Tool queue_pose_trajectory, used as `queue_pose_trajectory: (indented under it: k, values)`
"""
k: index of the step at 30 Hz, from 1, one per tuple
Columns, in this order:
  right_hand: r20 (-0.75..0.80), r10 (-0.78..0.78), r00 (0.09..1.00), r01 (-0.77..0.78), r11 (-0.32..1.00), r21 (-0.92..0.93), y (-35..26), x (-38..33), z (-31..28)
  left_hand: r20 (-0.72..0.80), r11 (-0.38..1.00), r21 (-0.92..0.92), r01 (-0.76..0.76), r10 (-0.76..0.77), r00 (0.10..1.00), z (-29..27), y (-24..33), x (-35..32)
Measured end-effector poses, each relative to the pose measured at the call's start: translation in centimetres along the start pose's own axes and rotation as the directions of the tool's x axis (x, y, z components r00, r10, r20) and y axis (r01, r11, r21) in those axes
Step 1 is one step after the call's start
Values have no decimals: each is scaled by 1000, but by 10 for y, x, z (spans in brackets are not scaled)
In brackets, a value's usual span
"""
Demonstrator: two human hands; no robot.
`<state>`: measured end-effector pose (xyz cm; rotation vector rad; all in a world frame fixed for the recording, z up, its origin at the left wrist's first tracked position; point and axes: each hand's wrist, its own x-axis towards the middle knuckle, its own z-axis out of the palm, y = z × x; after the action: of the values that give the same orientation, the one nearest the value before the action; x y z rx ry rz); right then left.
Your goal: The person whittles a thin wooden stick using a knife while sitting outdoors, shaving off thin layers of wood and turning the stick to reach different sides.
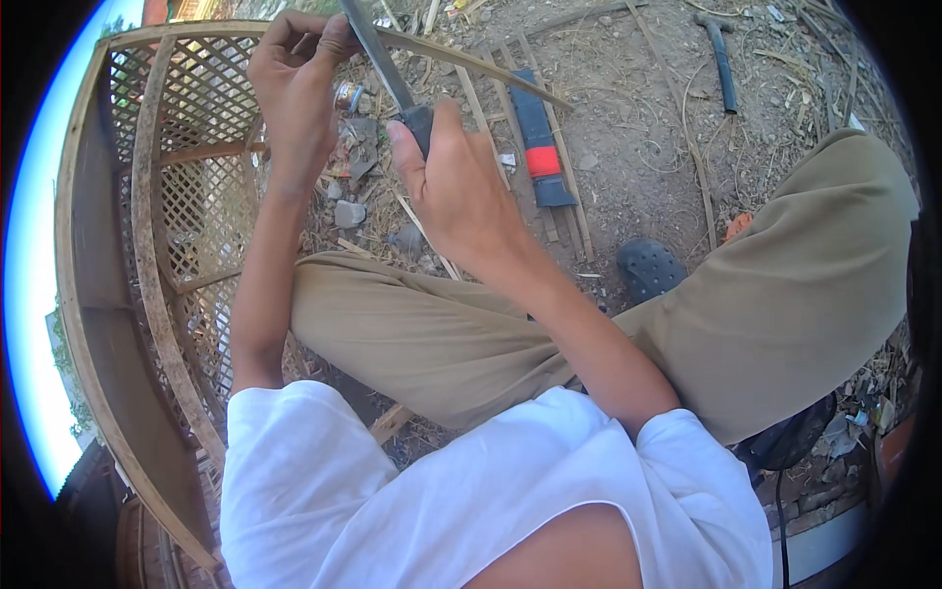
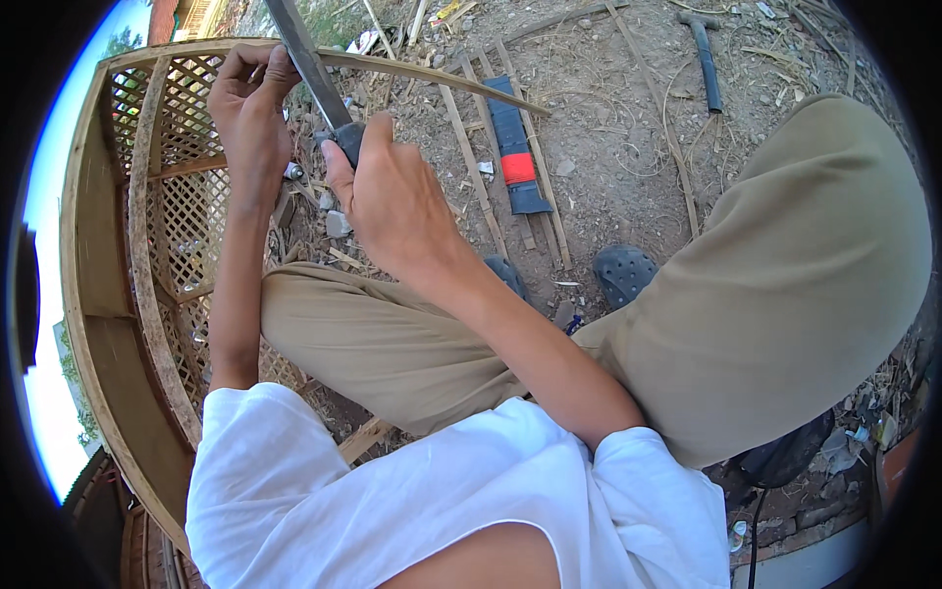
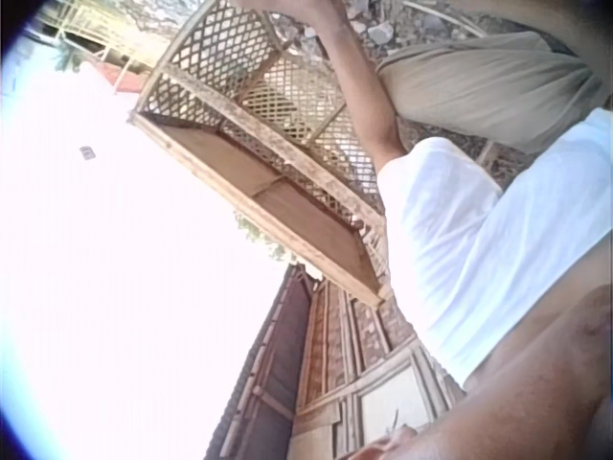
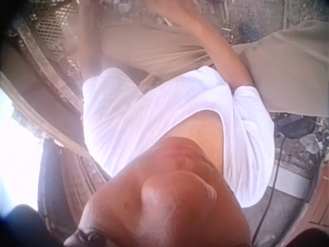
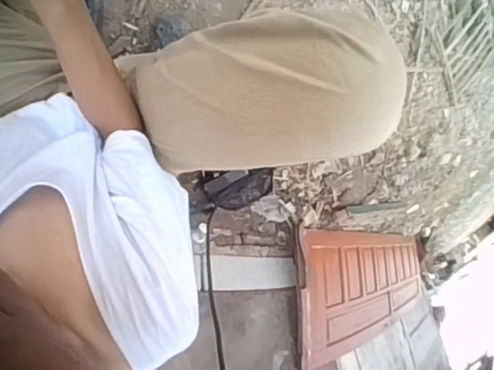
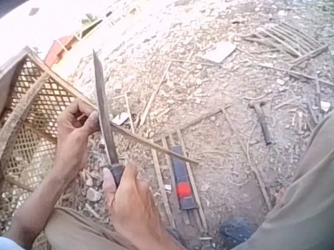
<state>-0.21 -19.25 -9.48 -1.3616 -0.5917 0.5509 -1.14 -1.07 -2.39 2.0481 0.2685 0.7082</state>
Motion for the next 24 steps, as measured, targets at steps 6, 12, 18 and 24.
queue_pose_trajectory:
  k: [6,12,18,24]
  values:
    - [16,4,1000,-3,997,-74,6,-6,5,-70,999,40,20,-17,997,-9,-5,-2]
    - [-11,7,1000,-9,992,-124,33,-13,15,-101,999,30,44,-41,994,-18,-13,2]
    - [48,34,998,-22,974,-225,50,-18,22,-193,992,36,124,-115,975,-36,-31,3]
    - [69,60,996,-36,951,-307,77,-28,32,-246,983,16,181,-172,954,-61,-53,4]
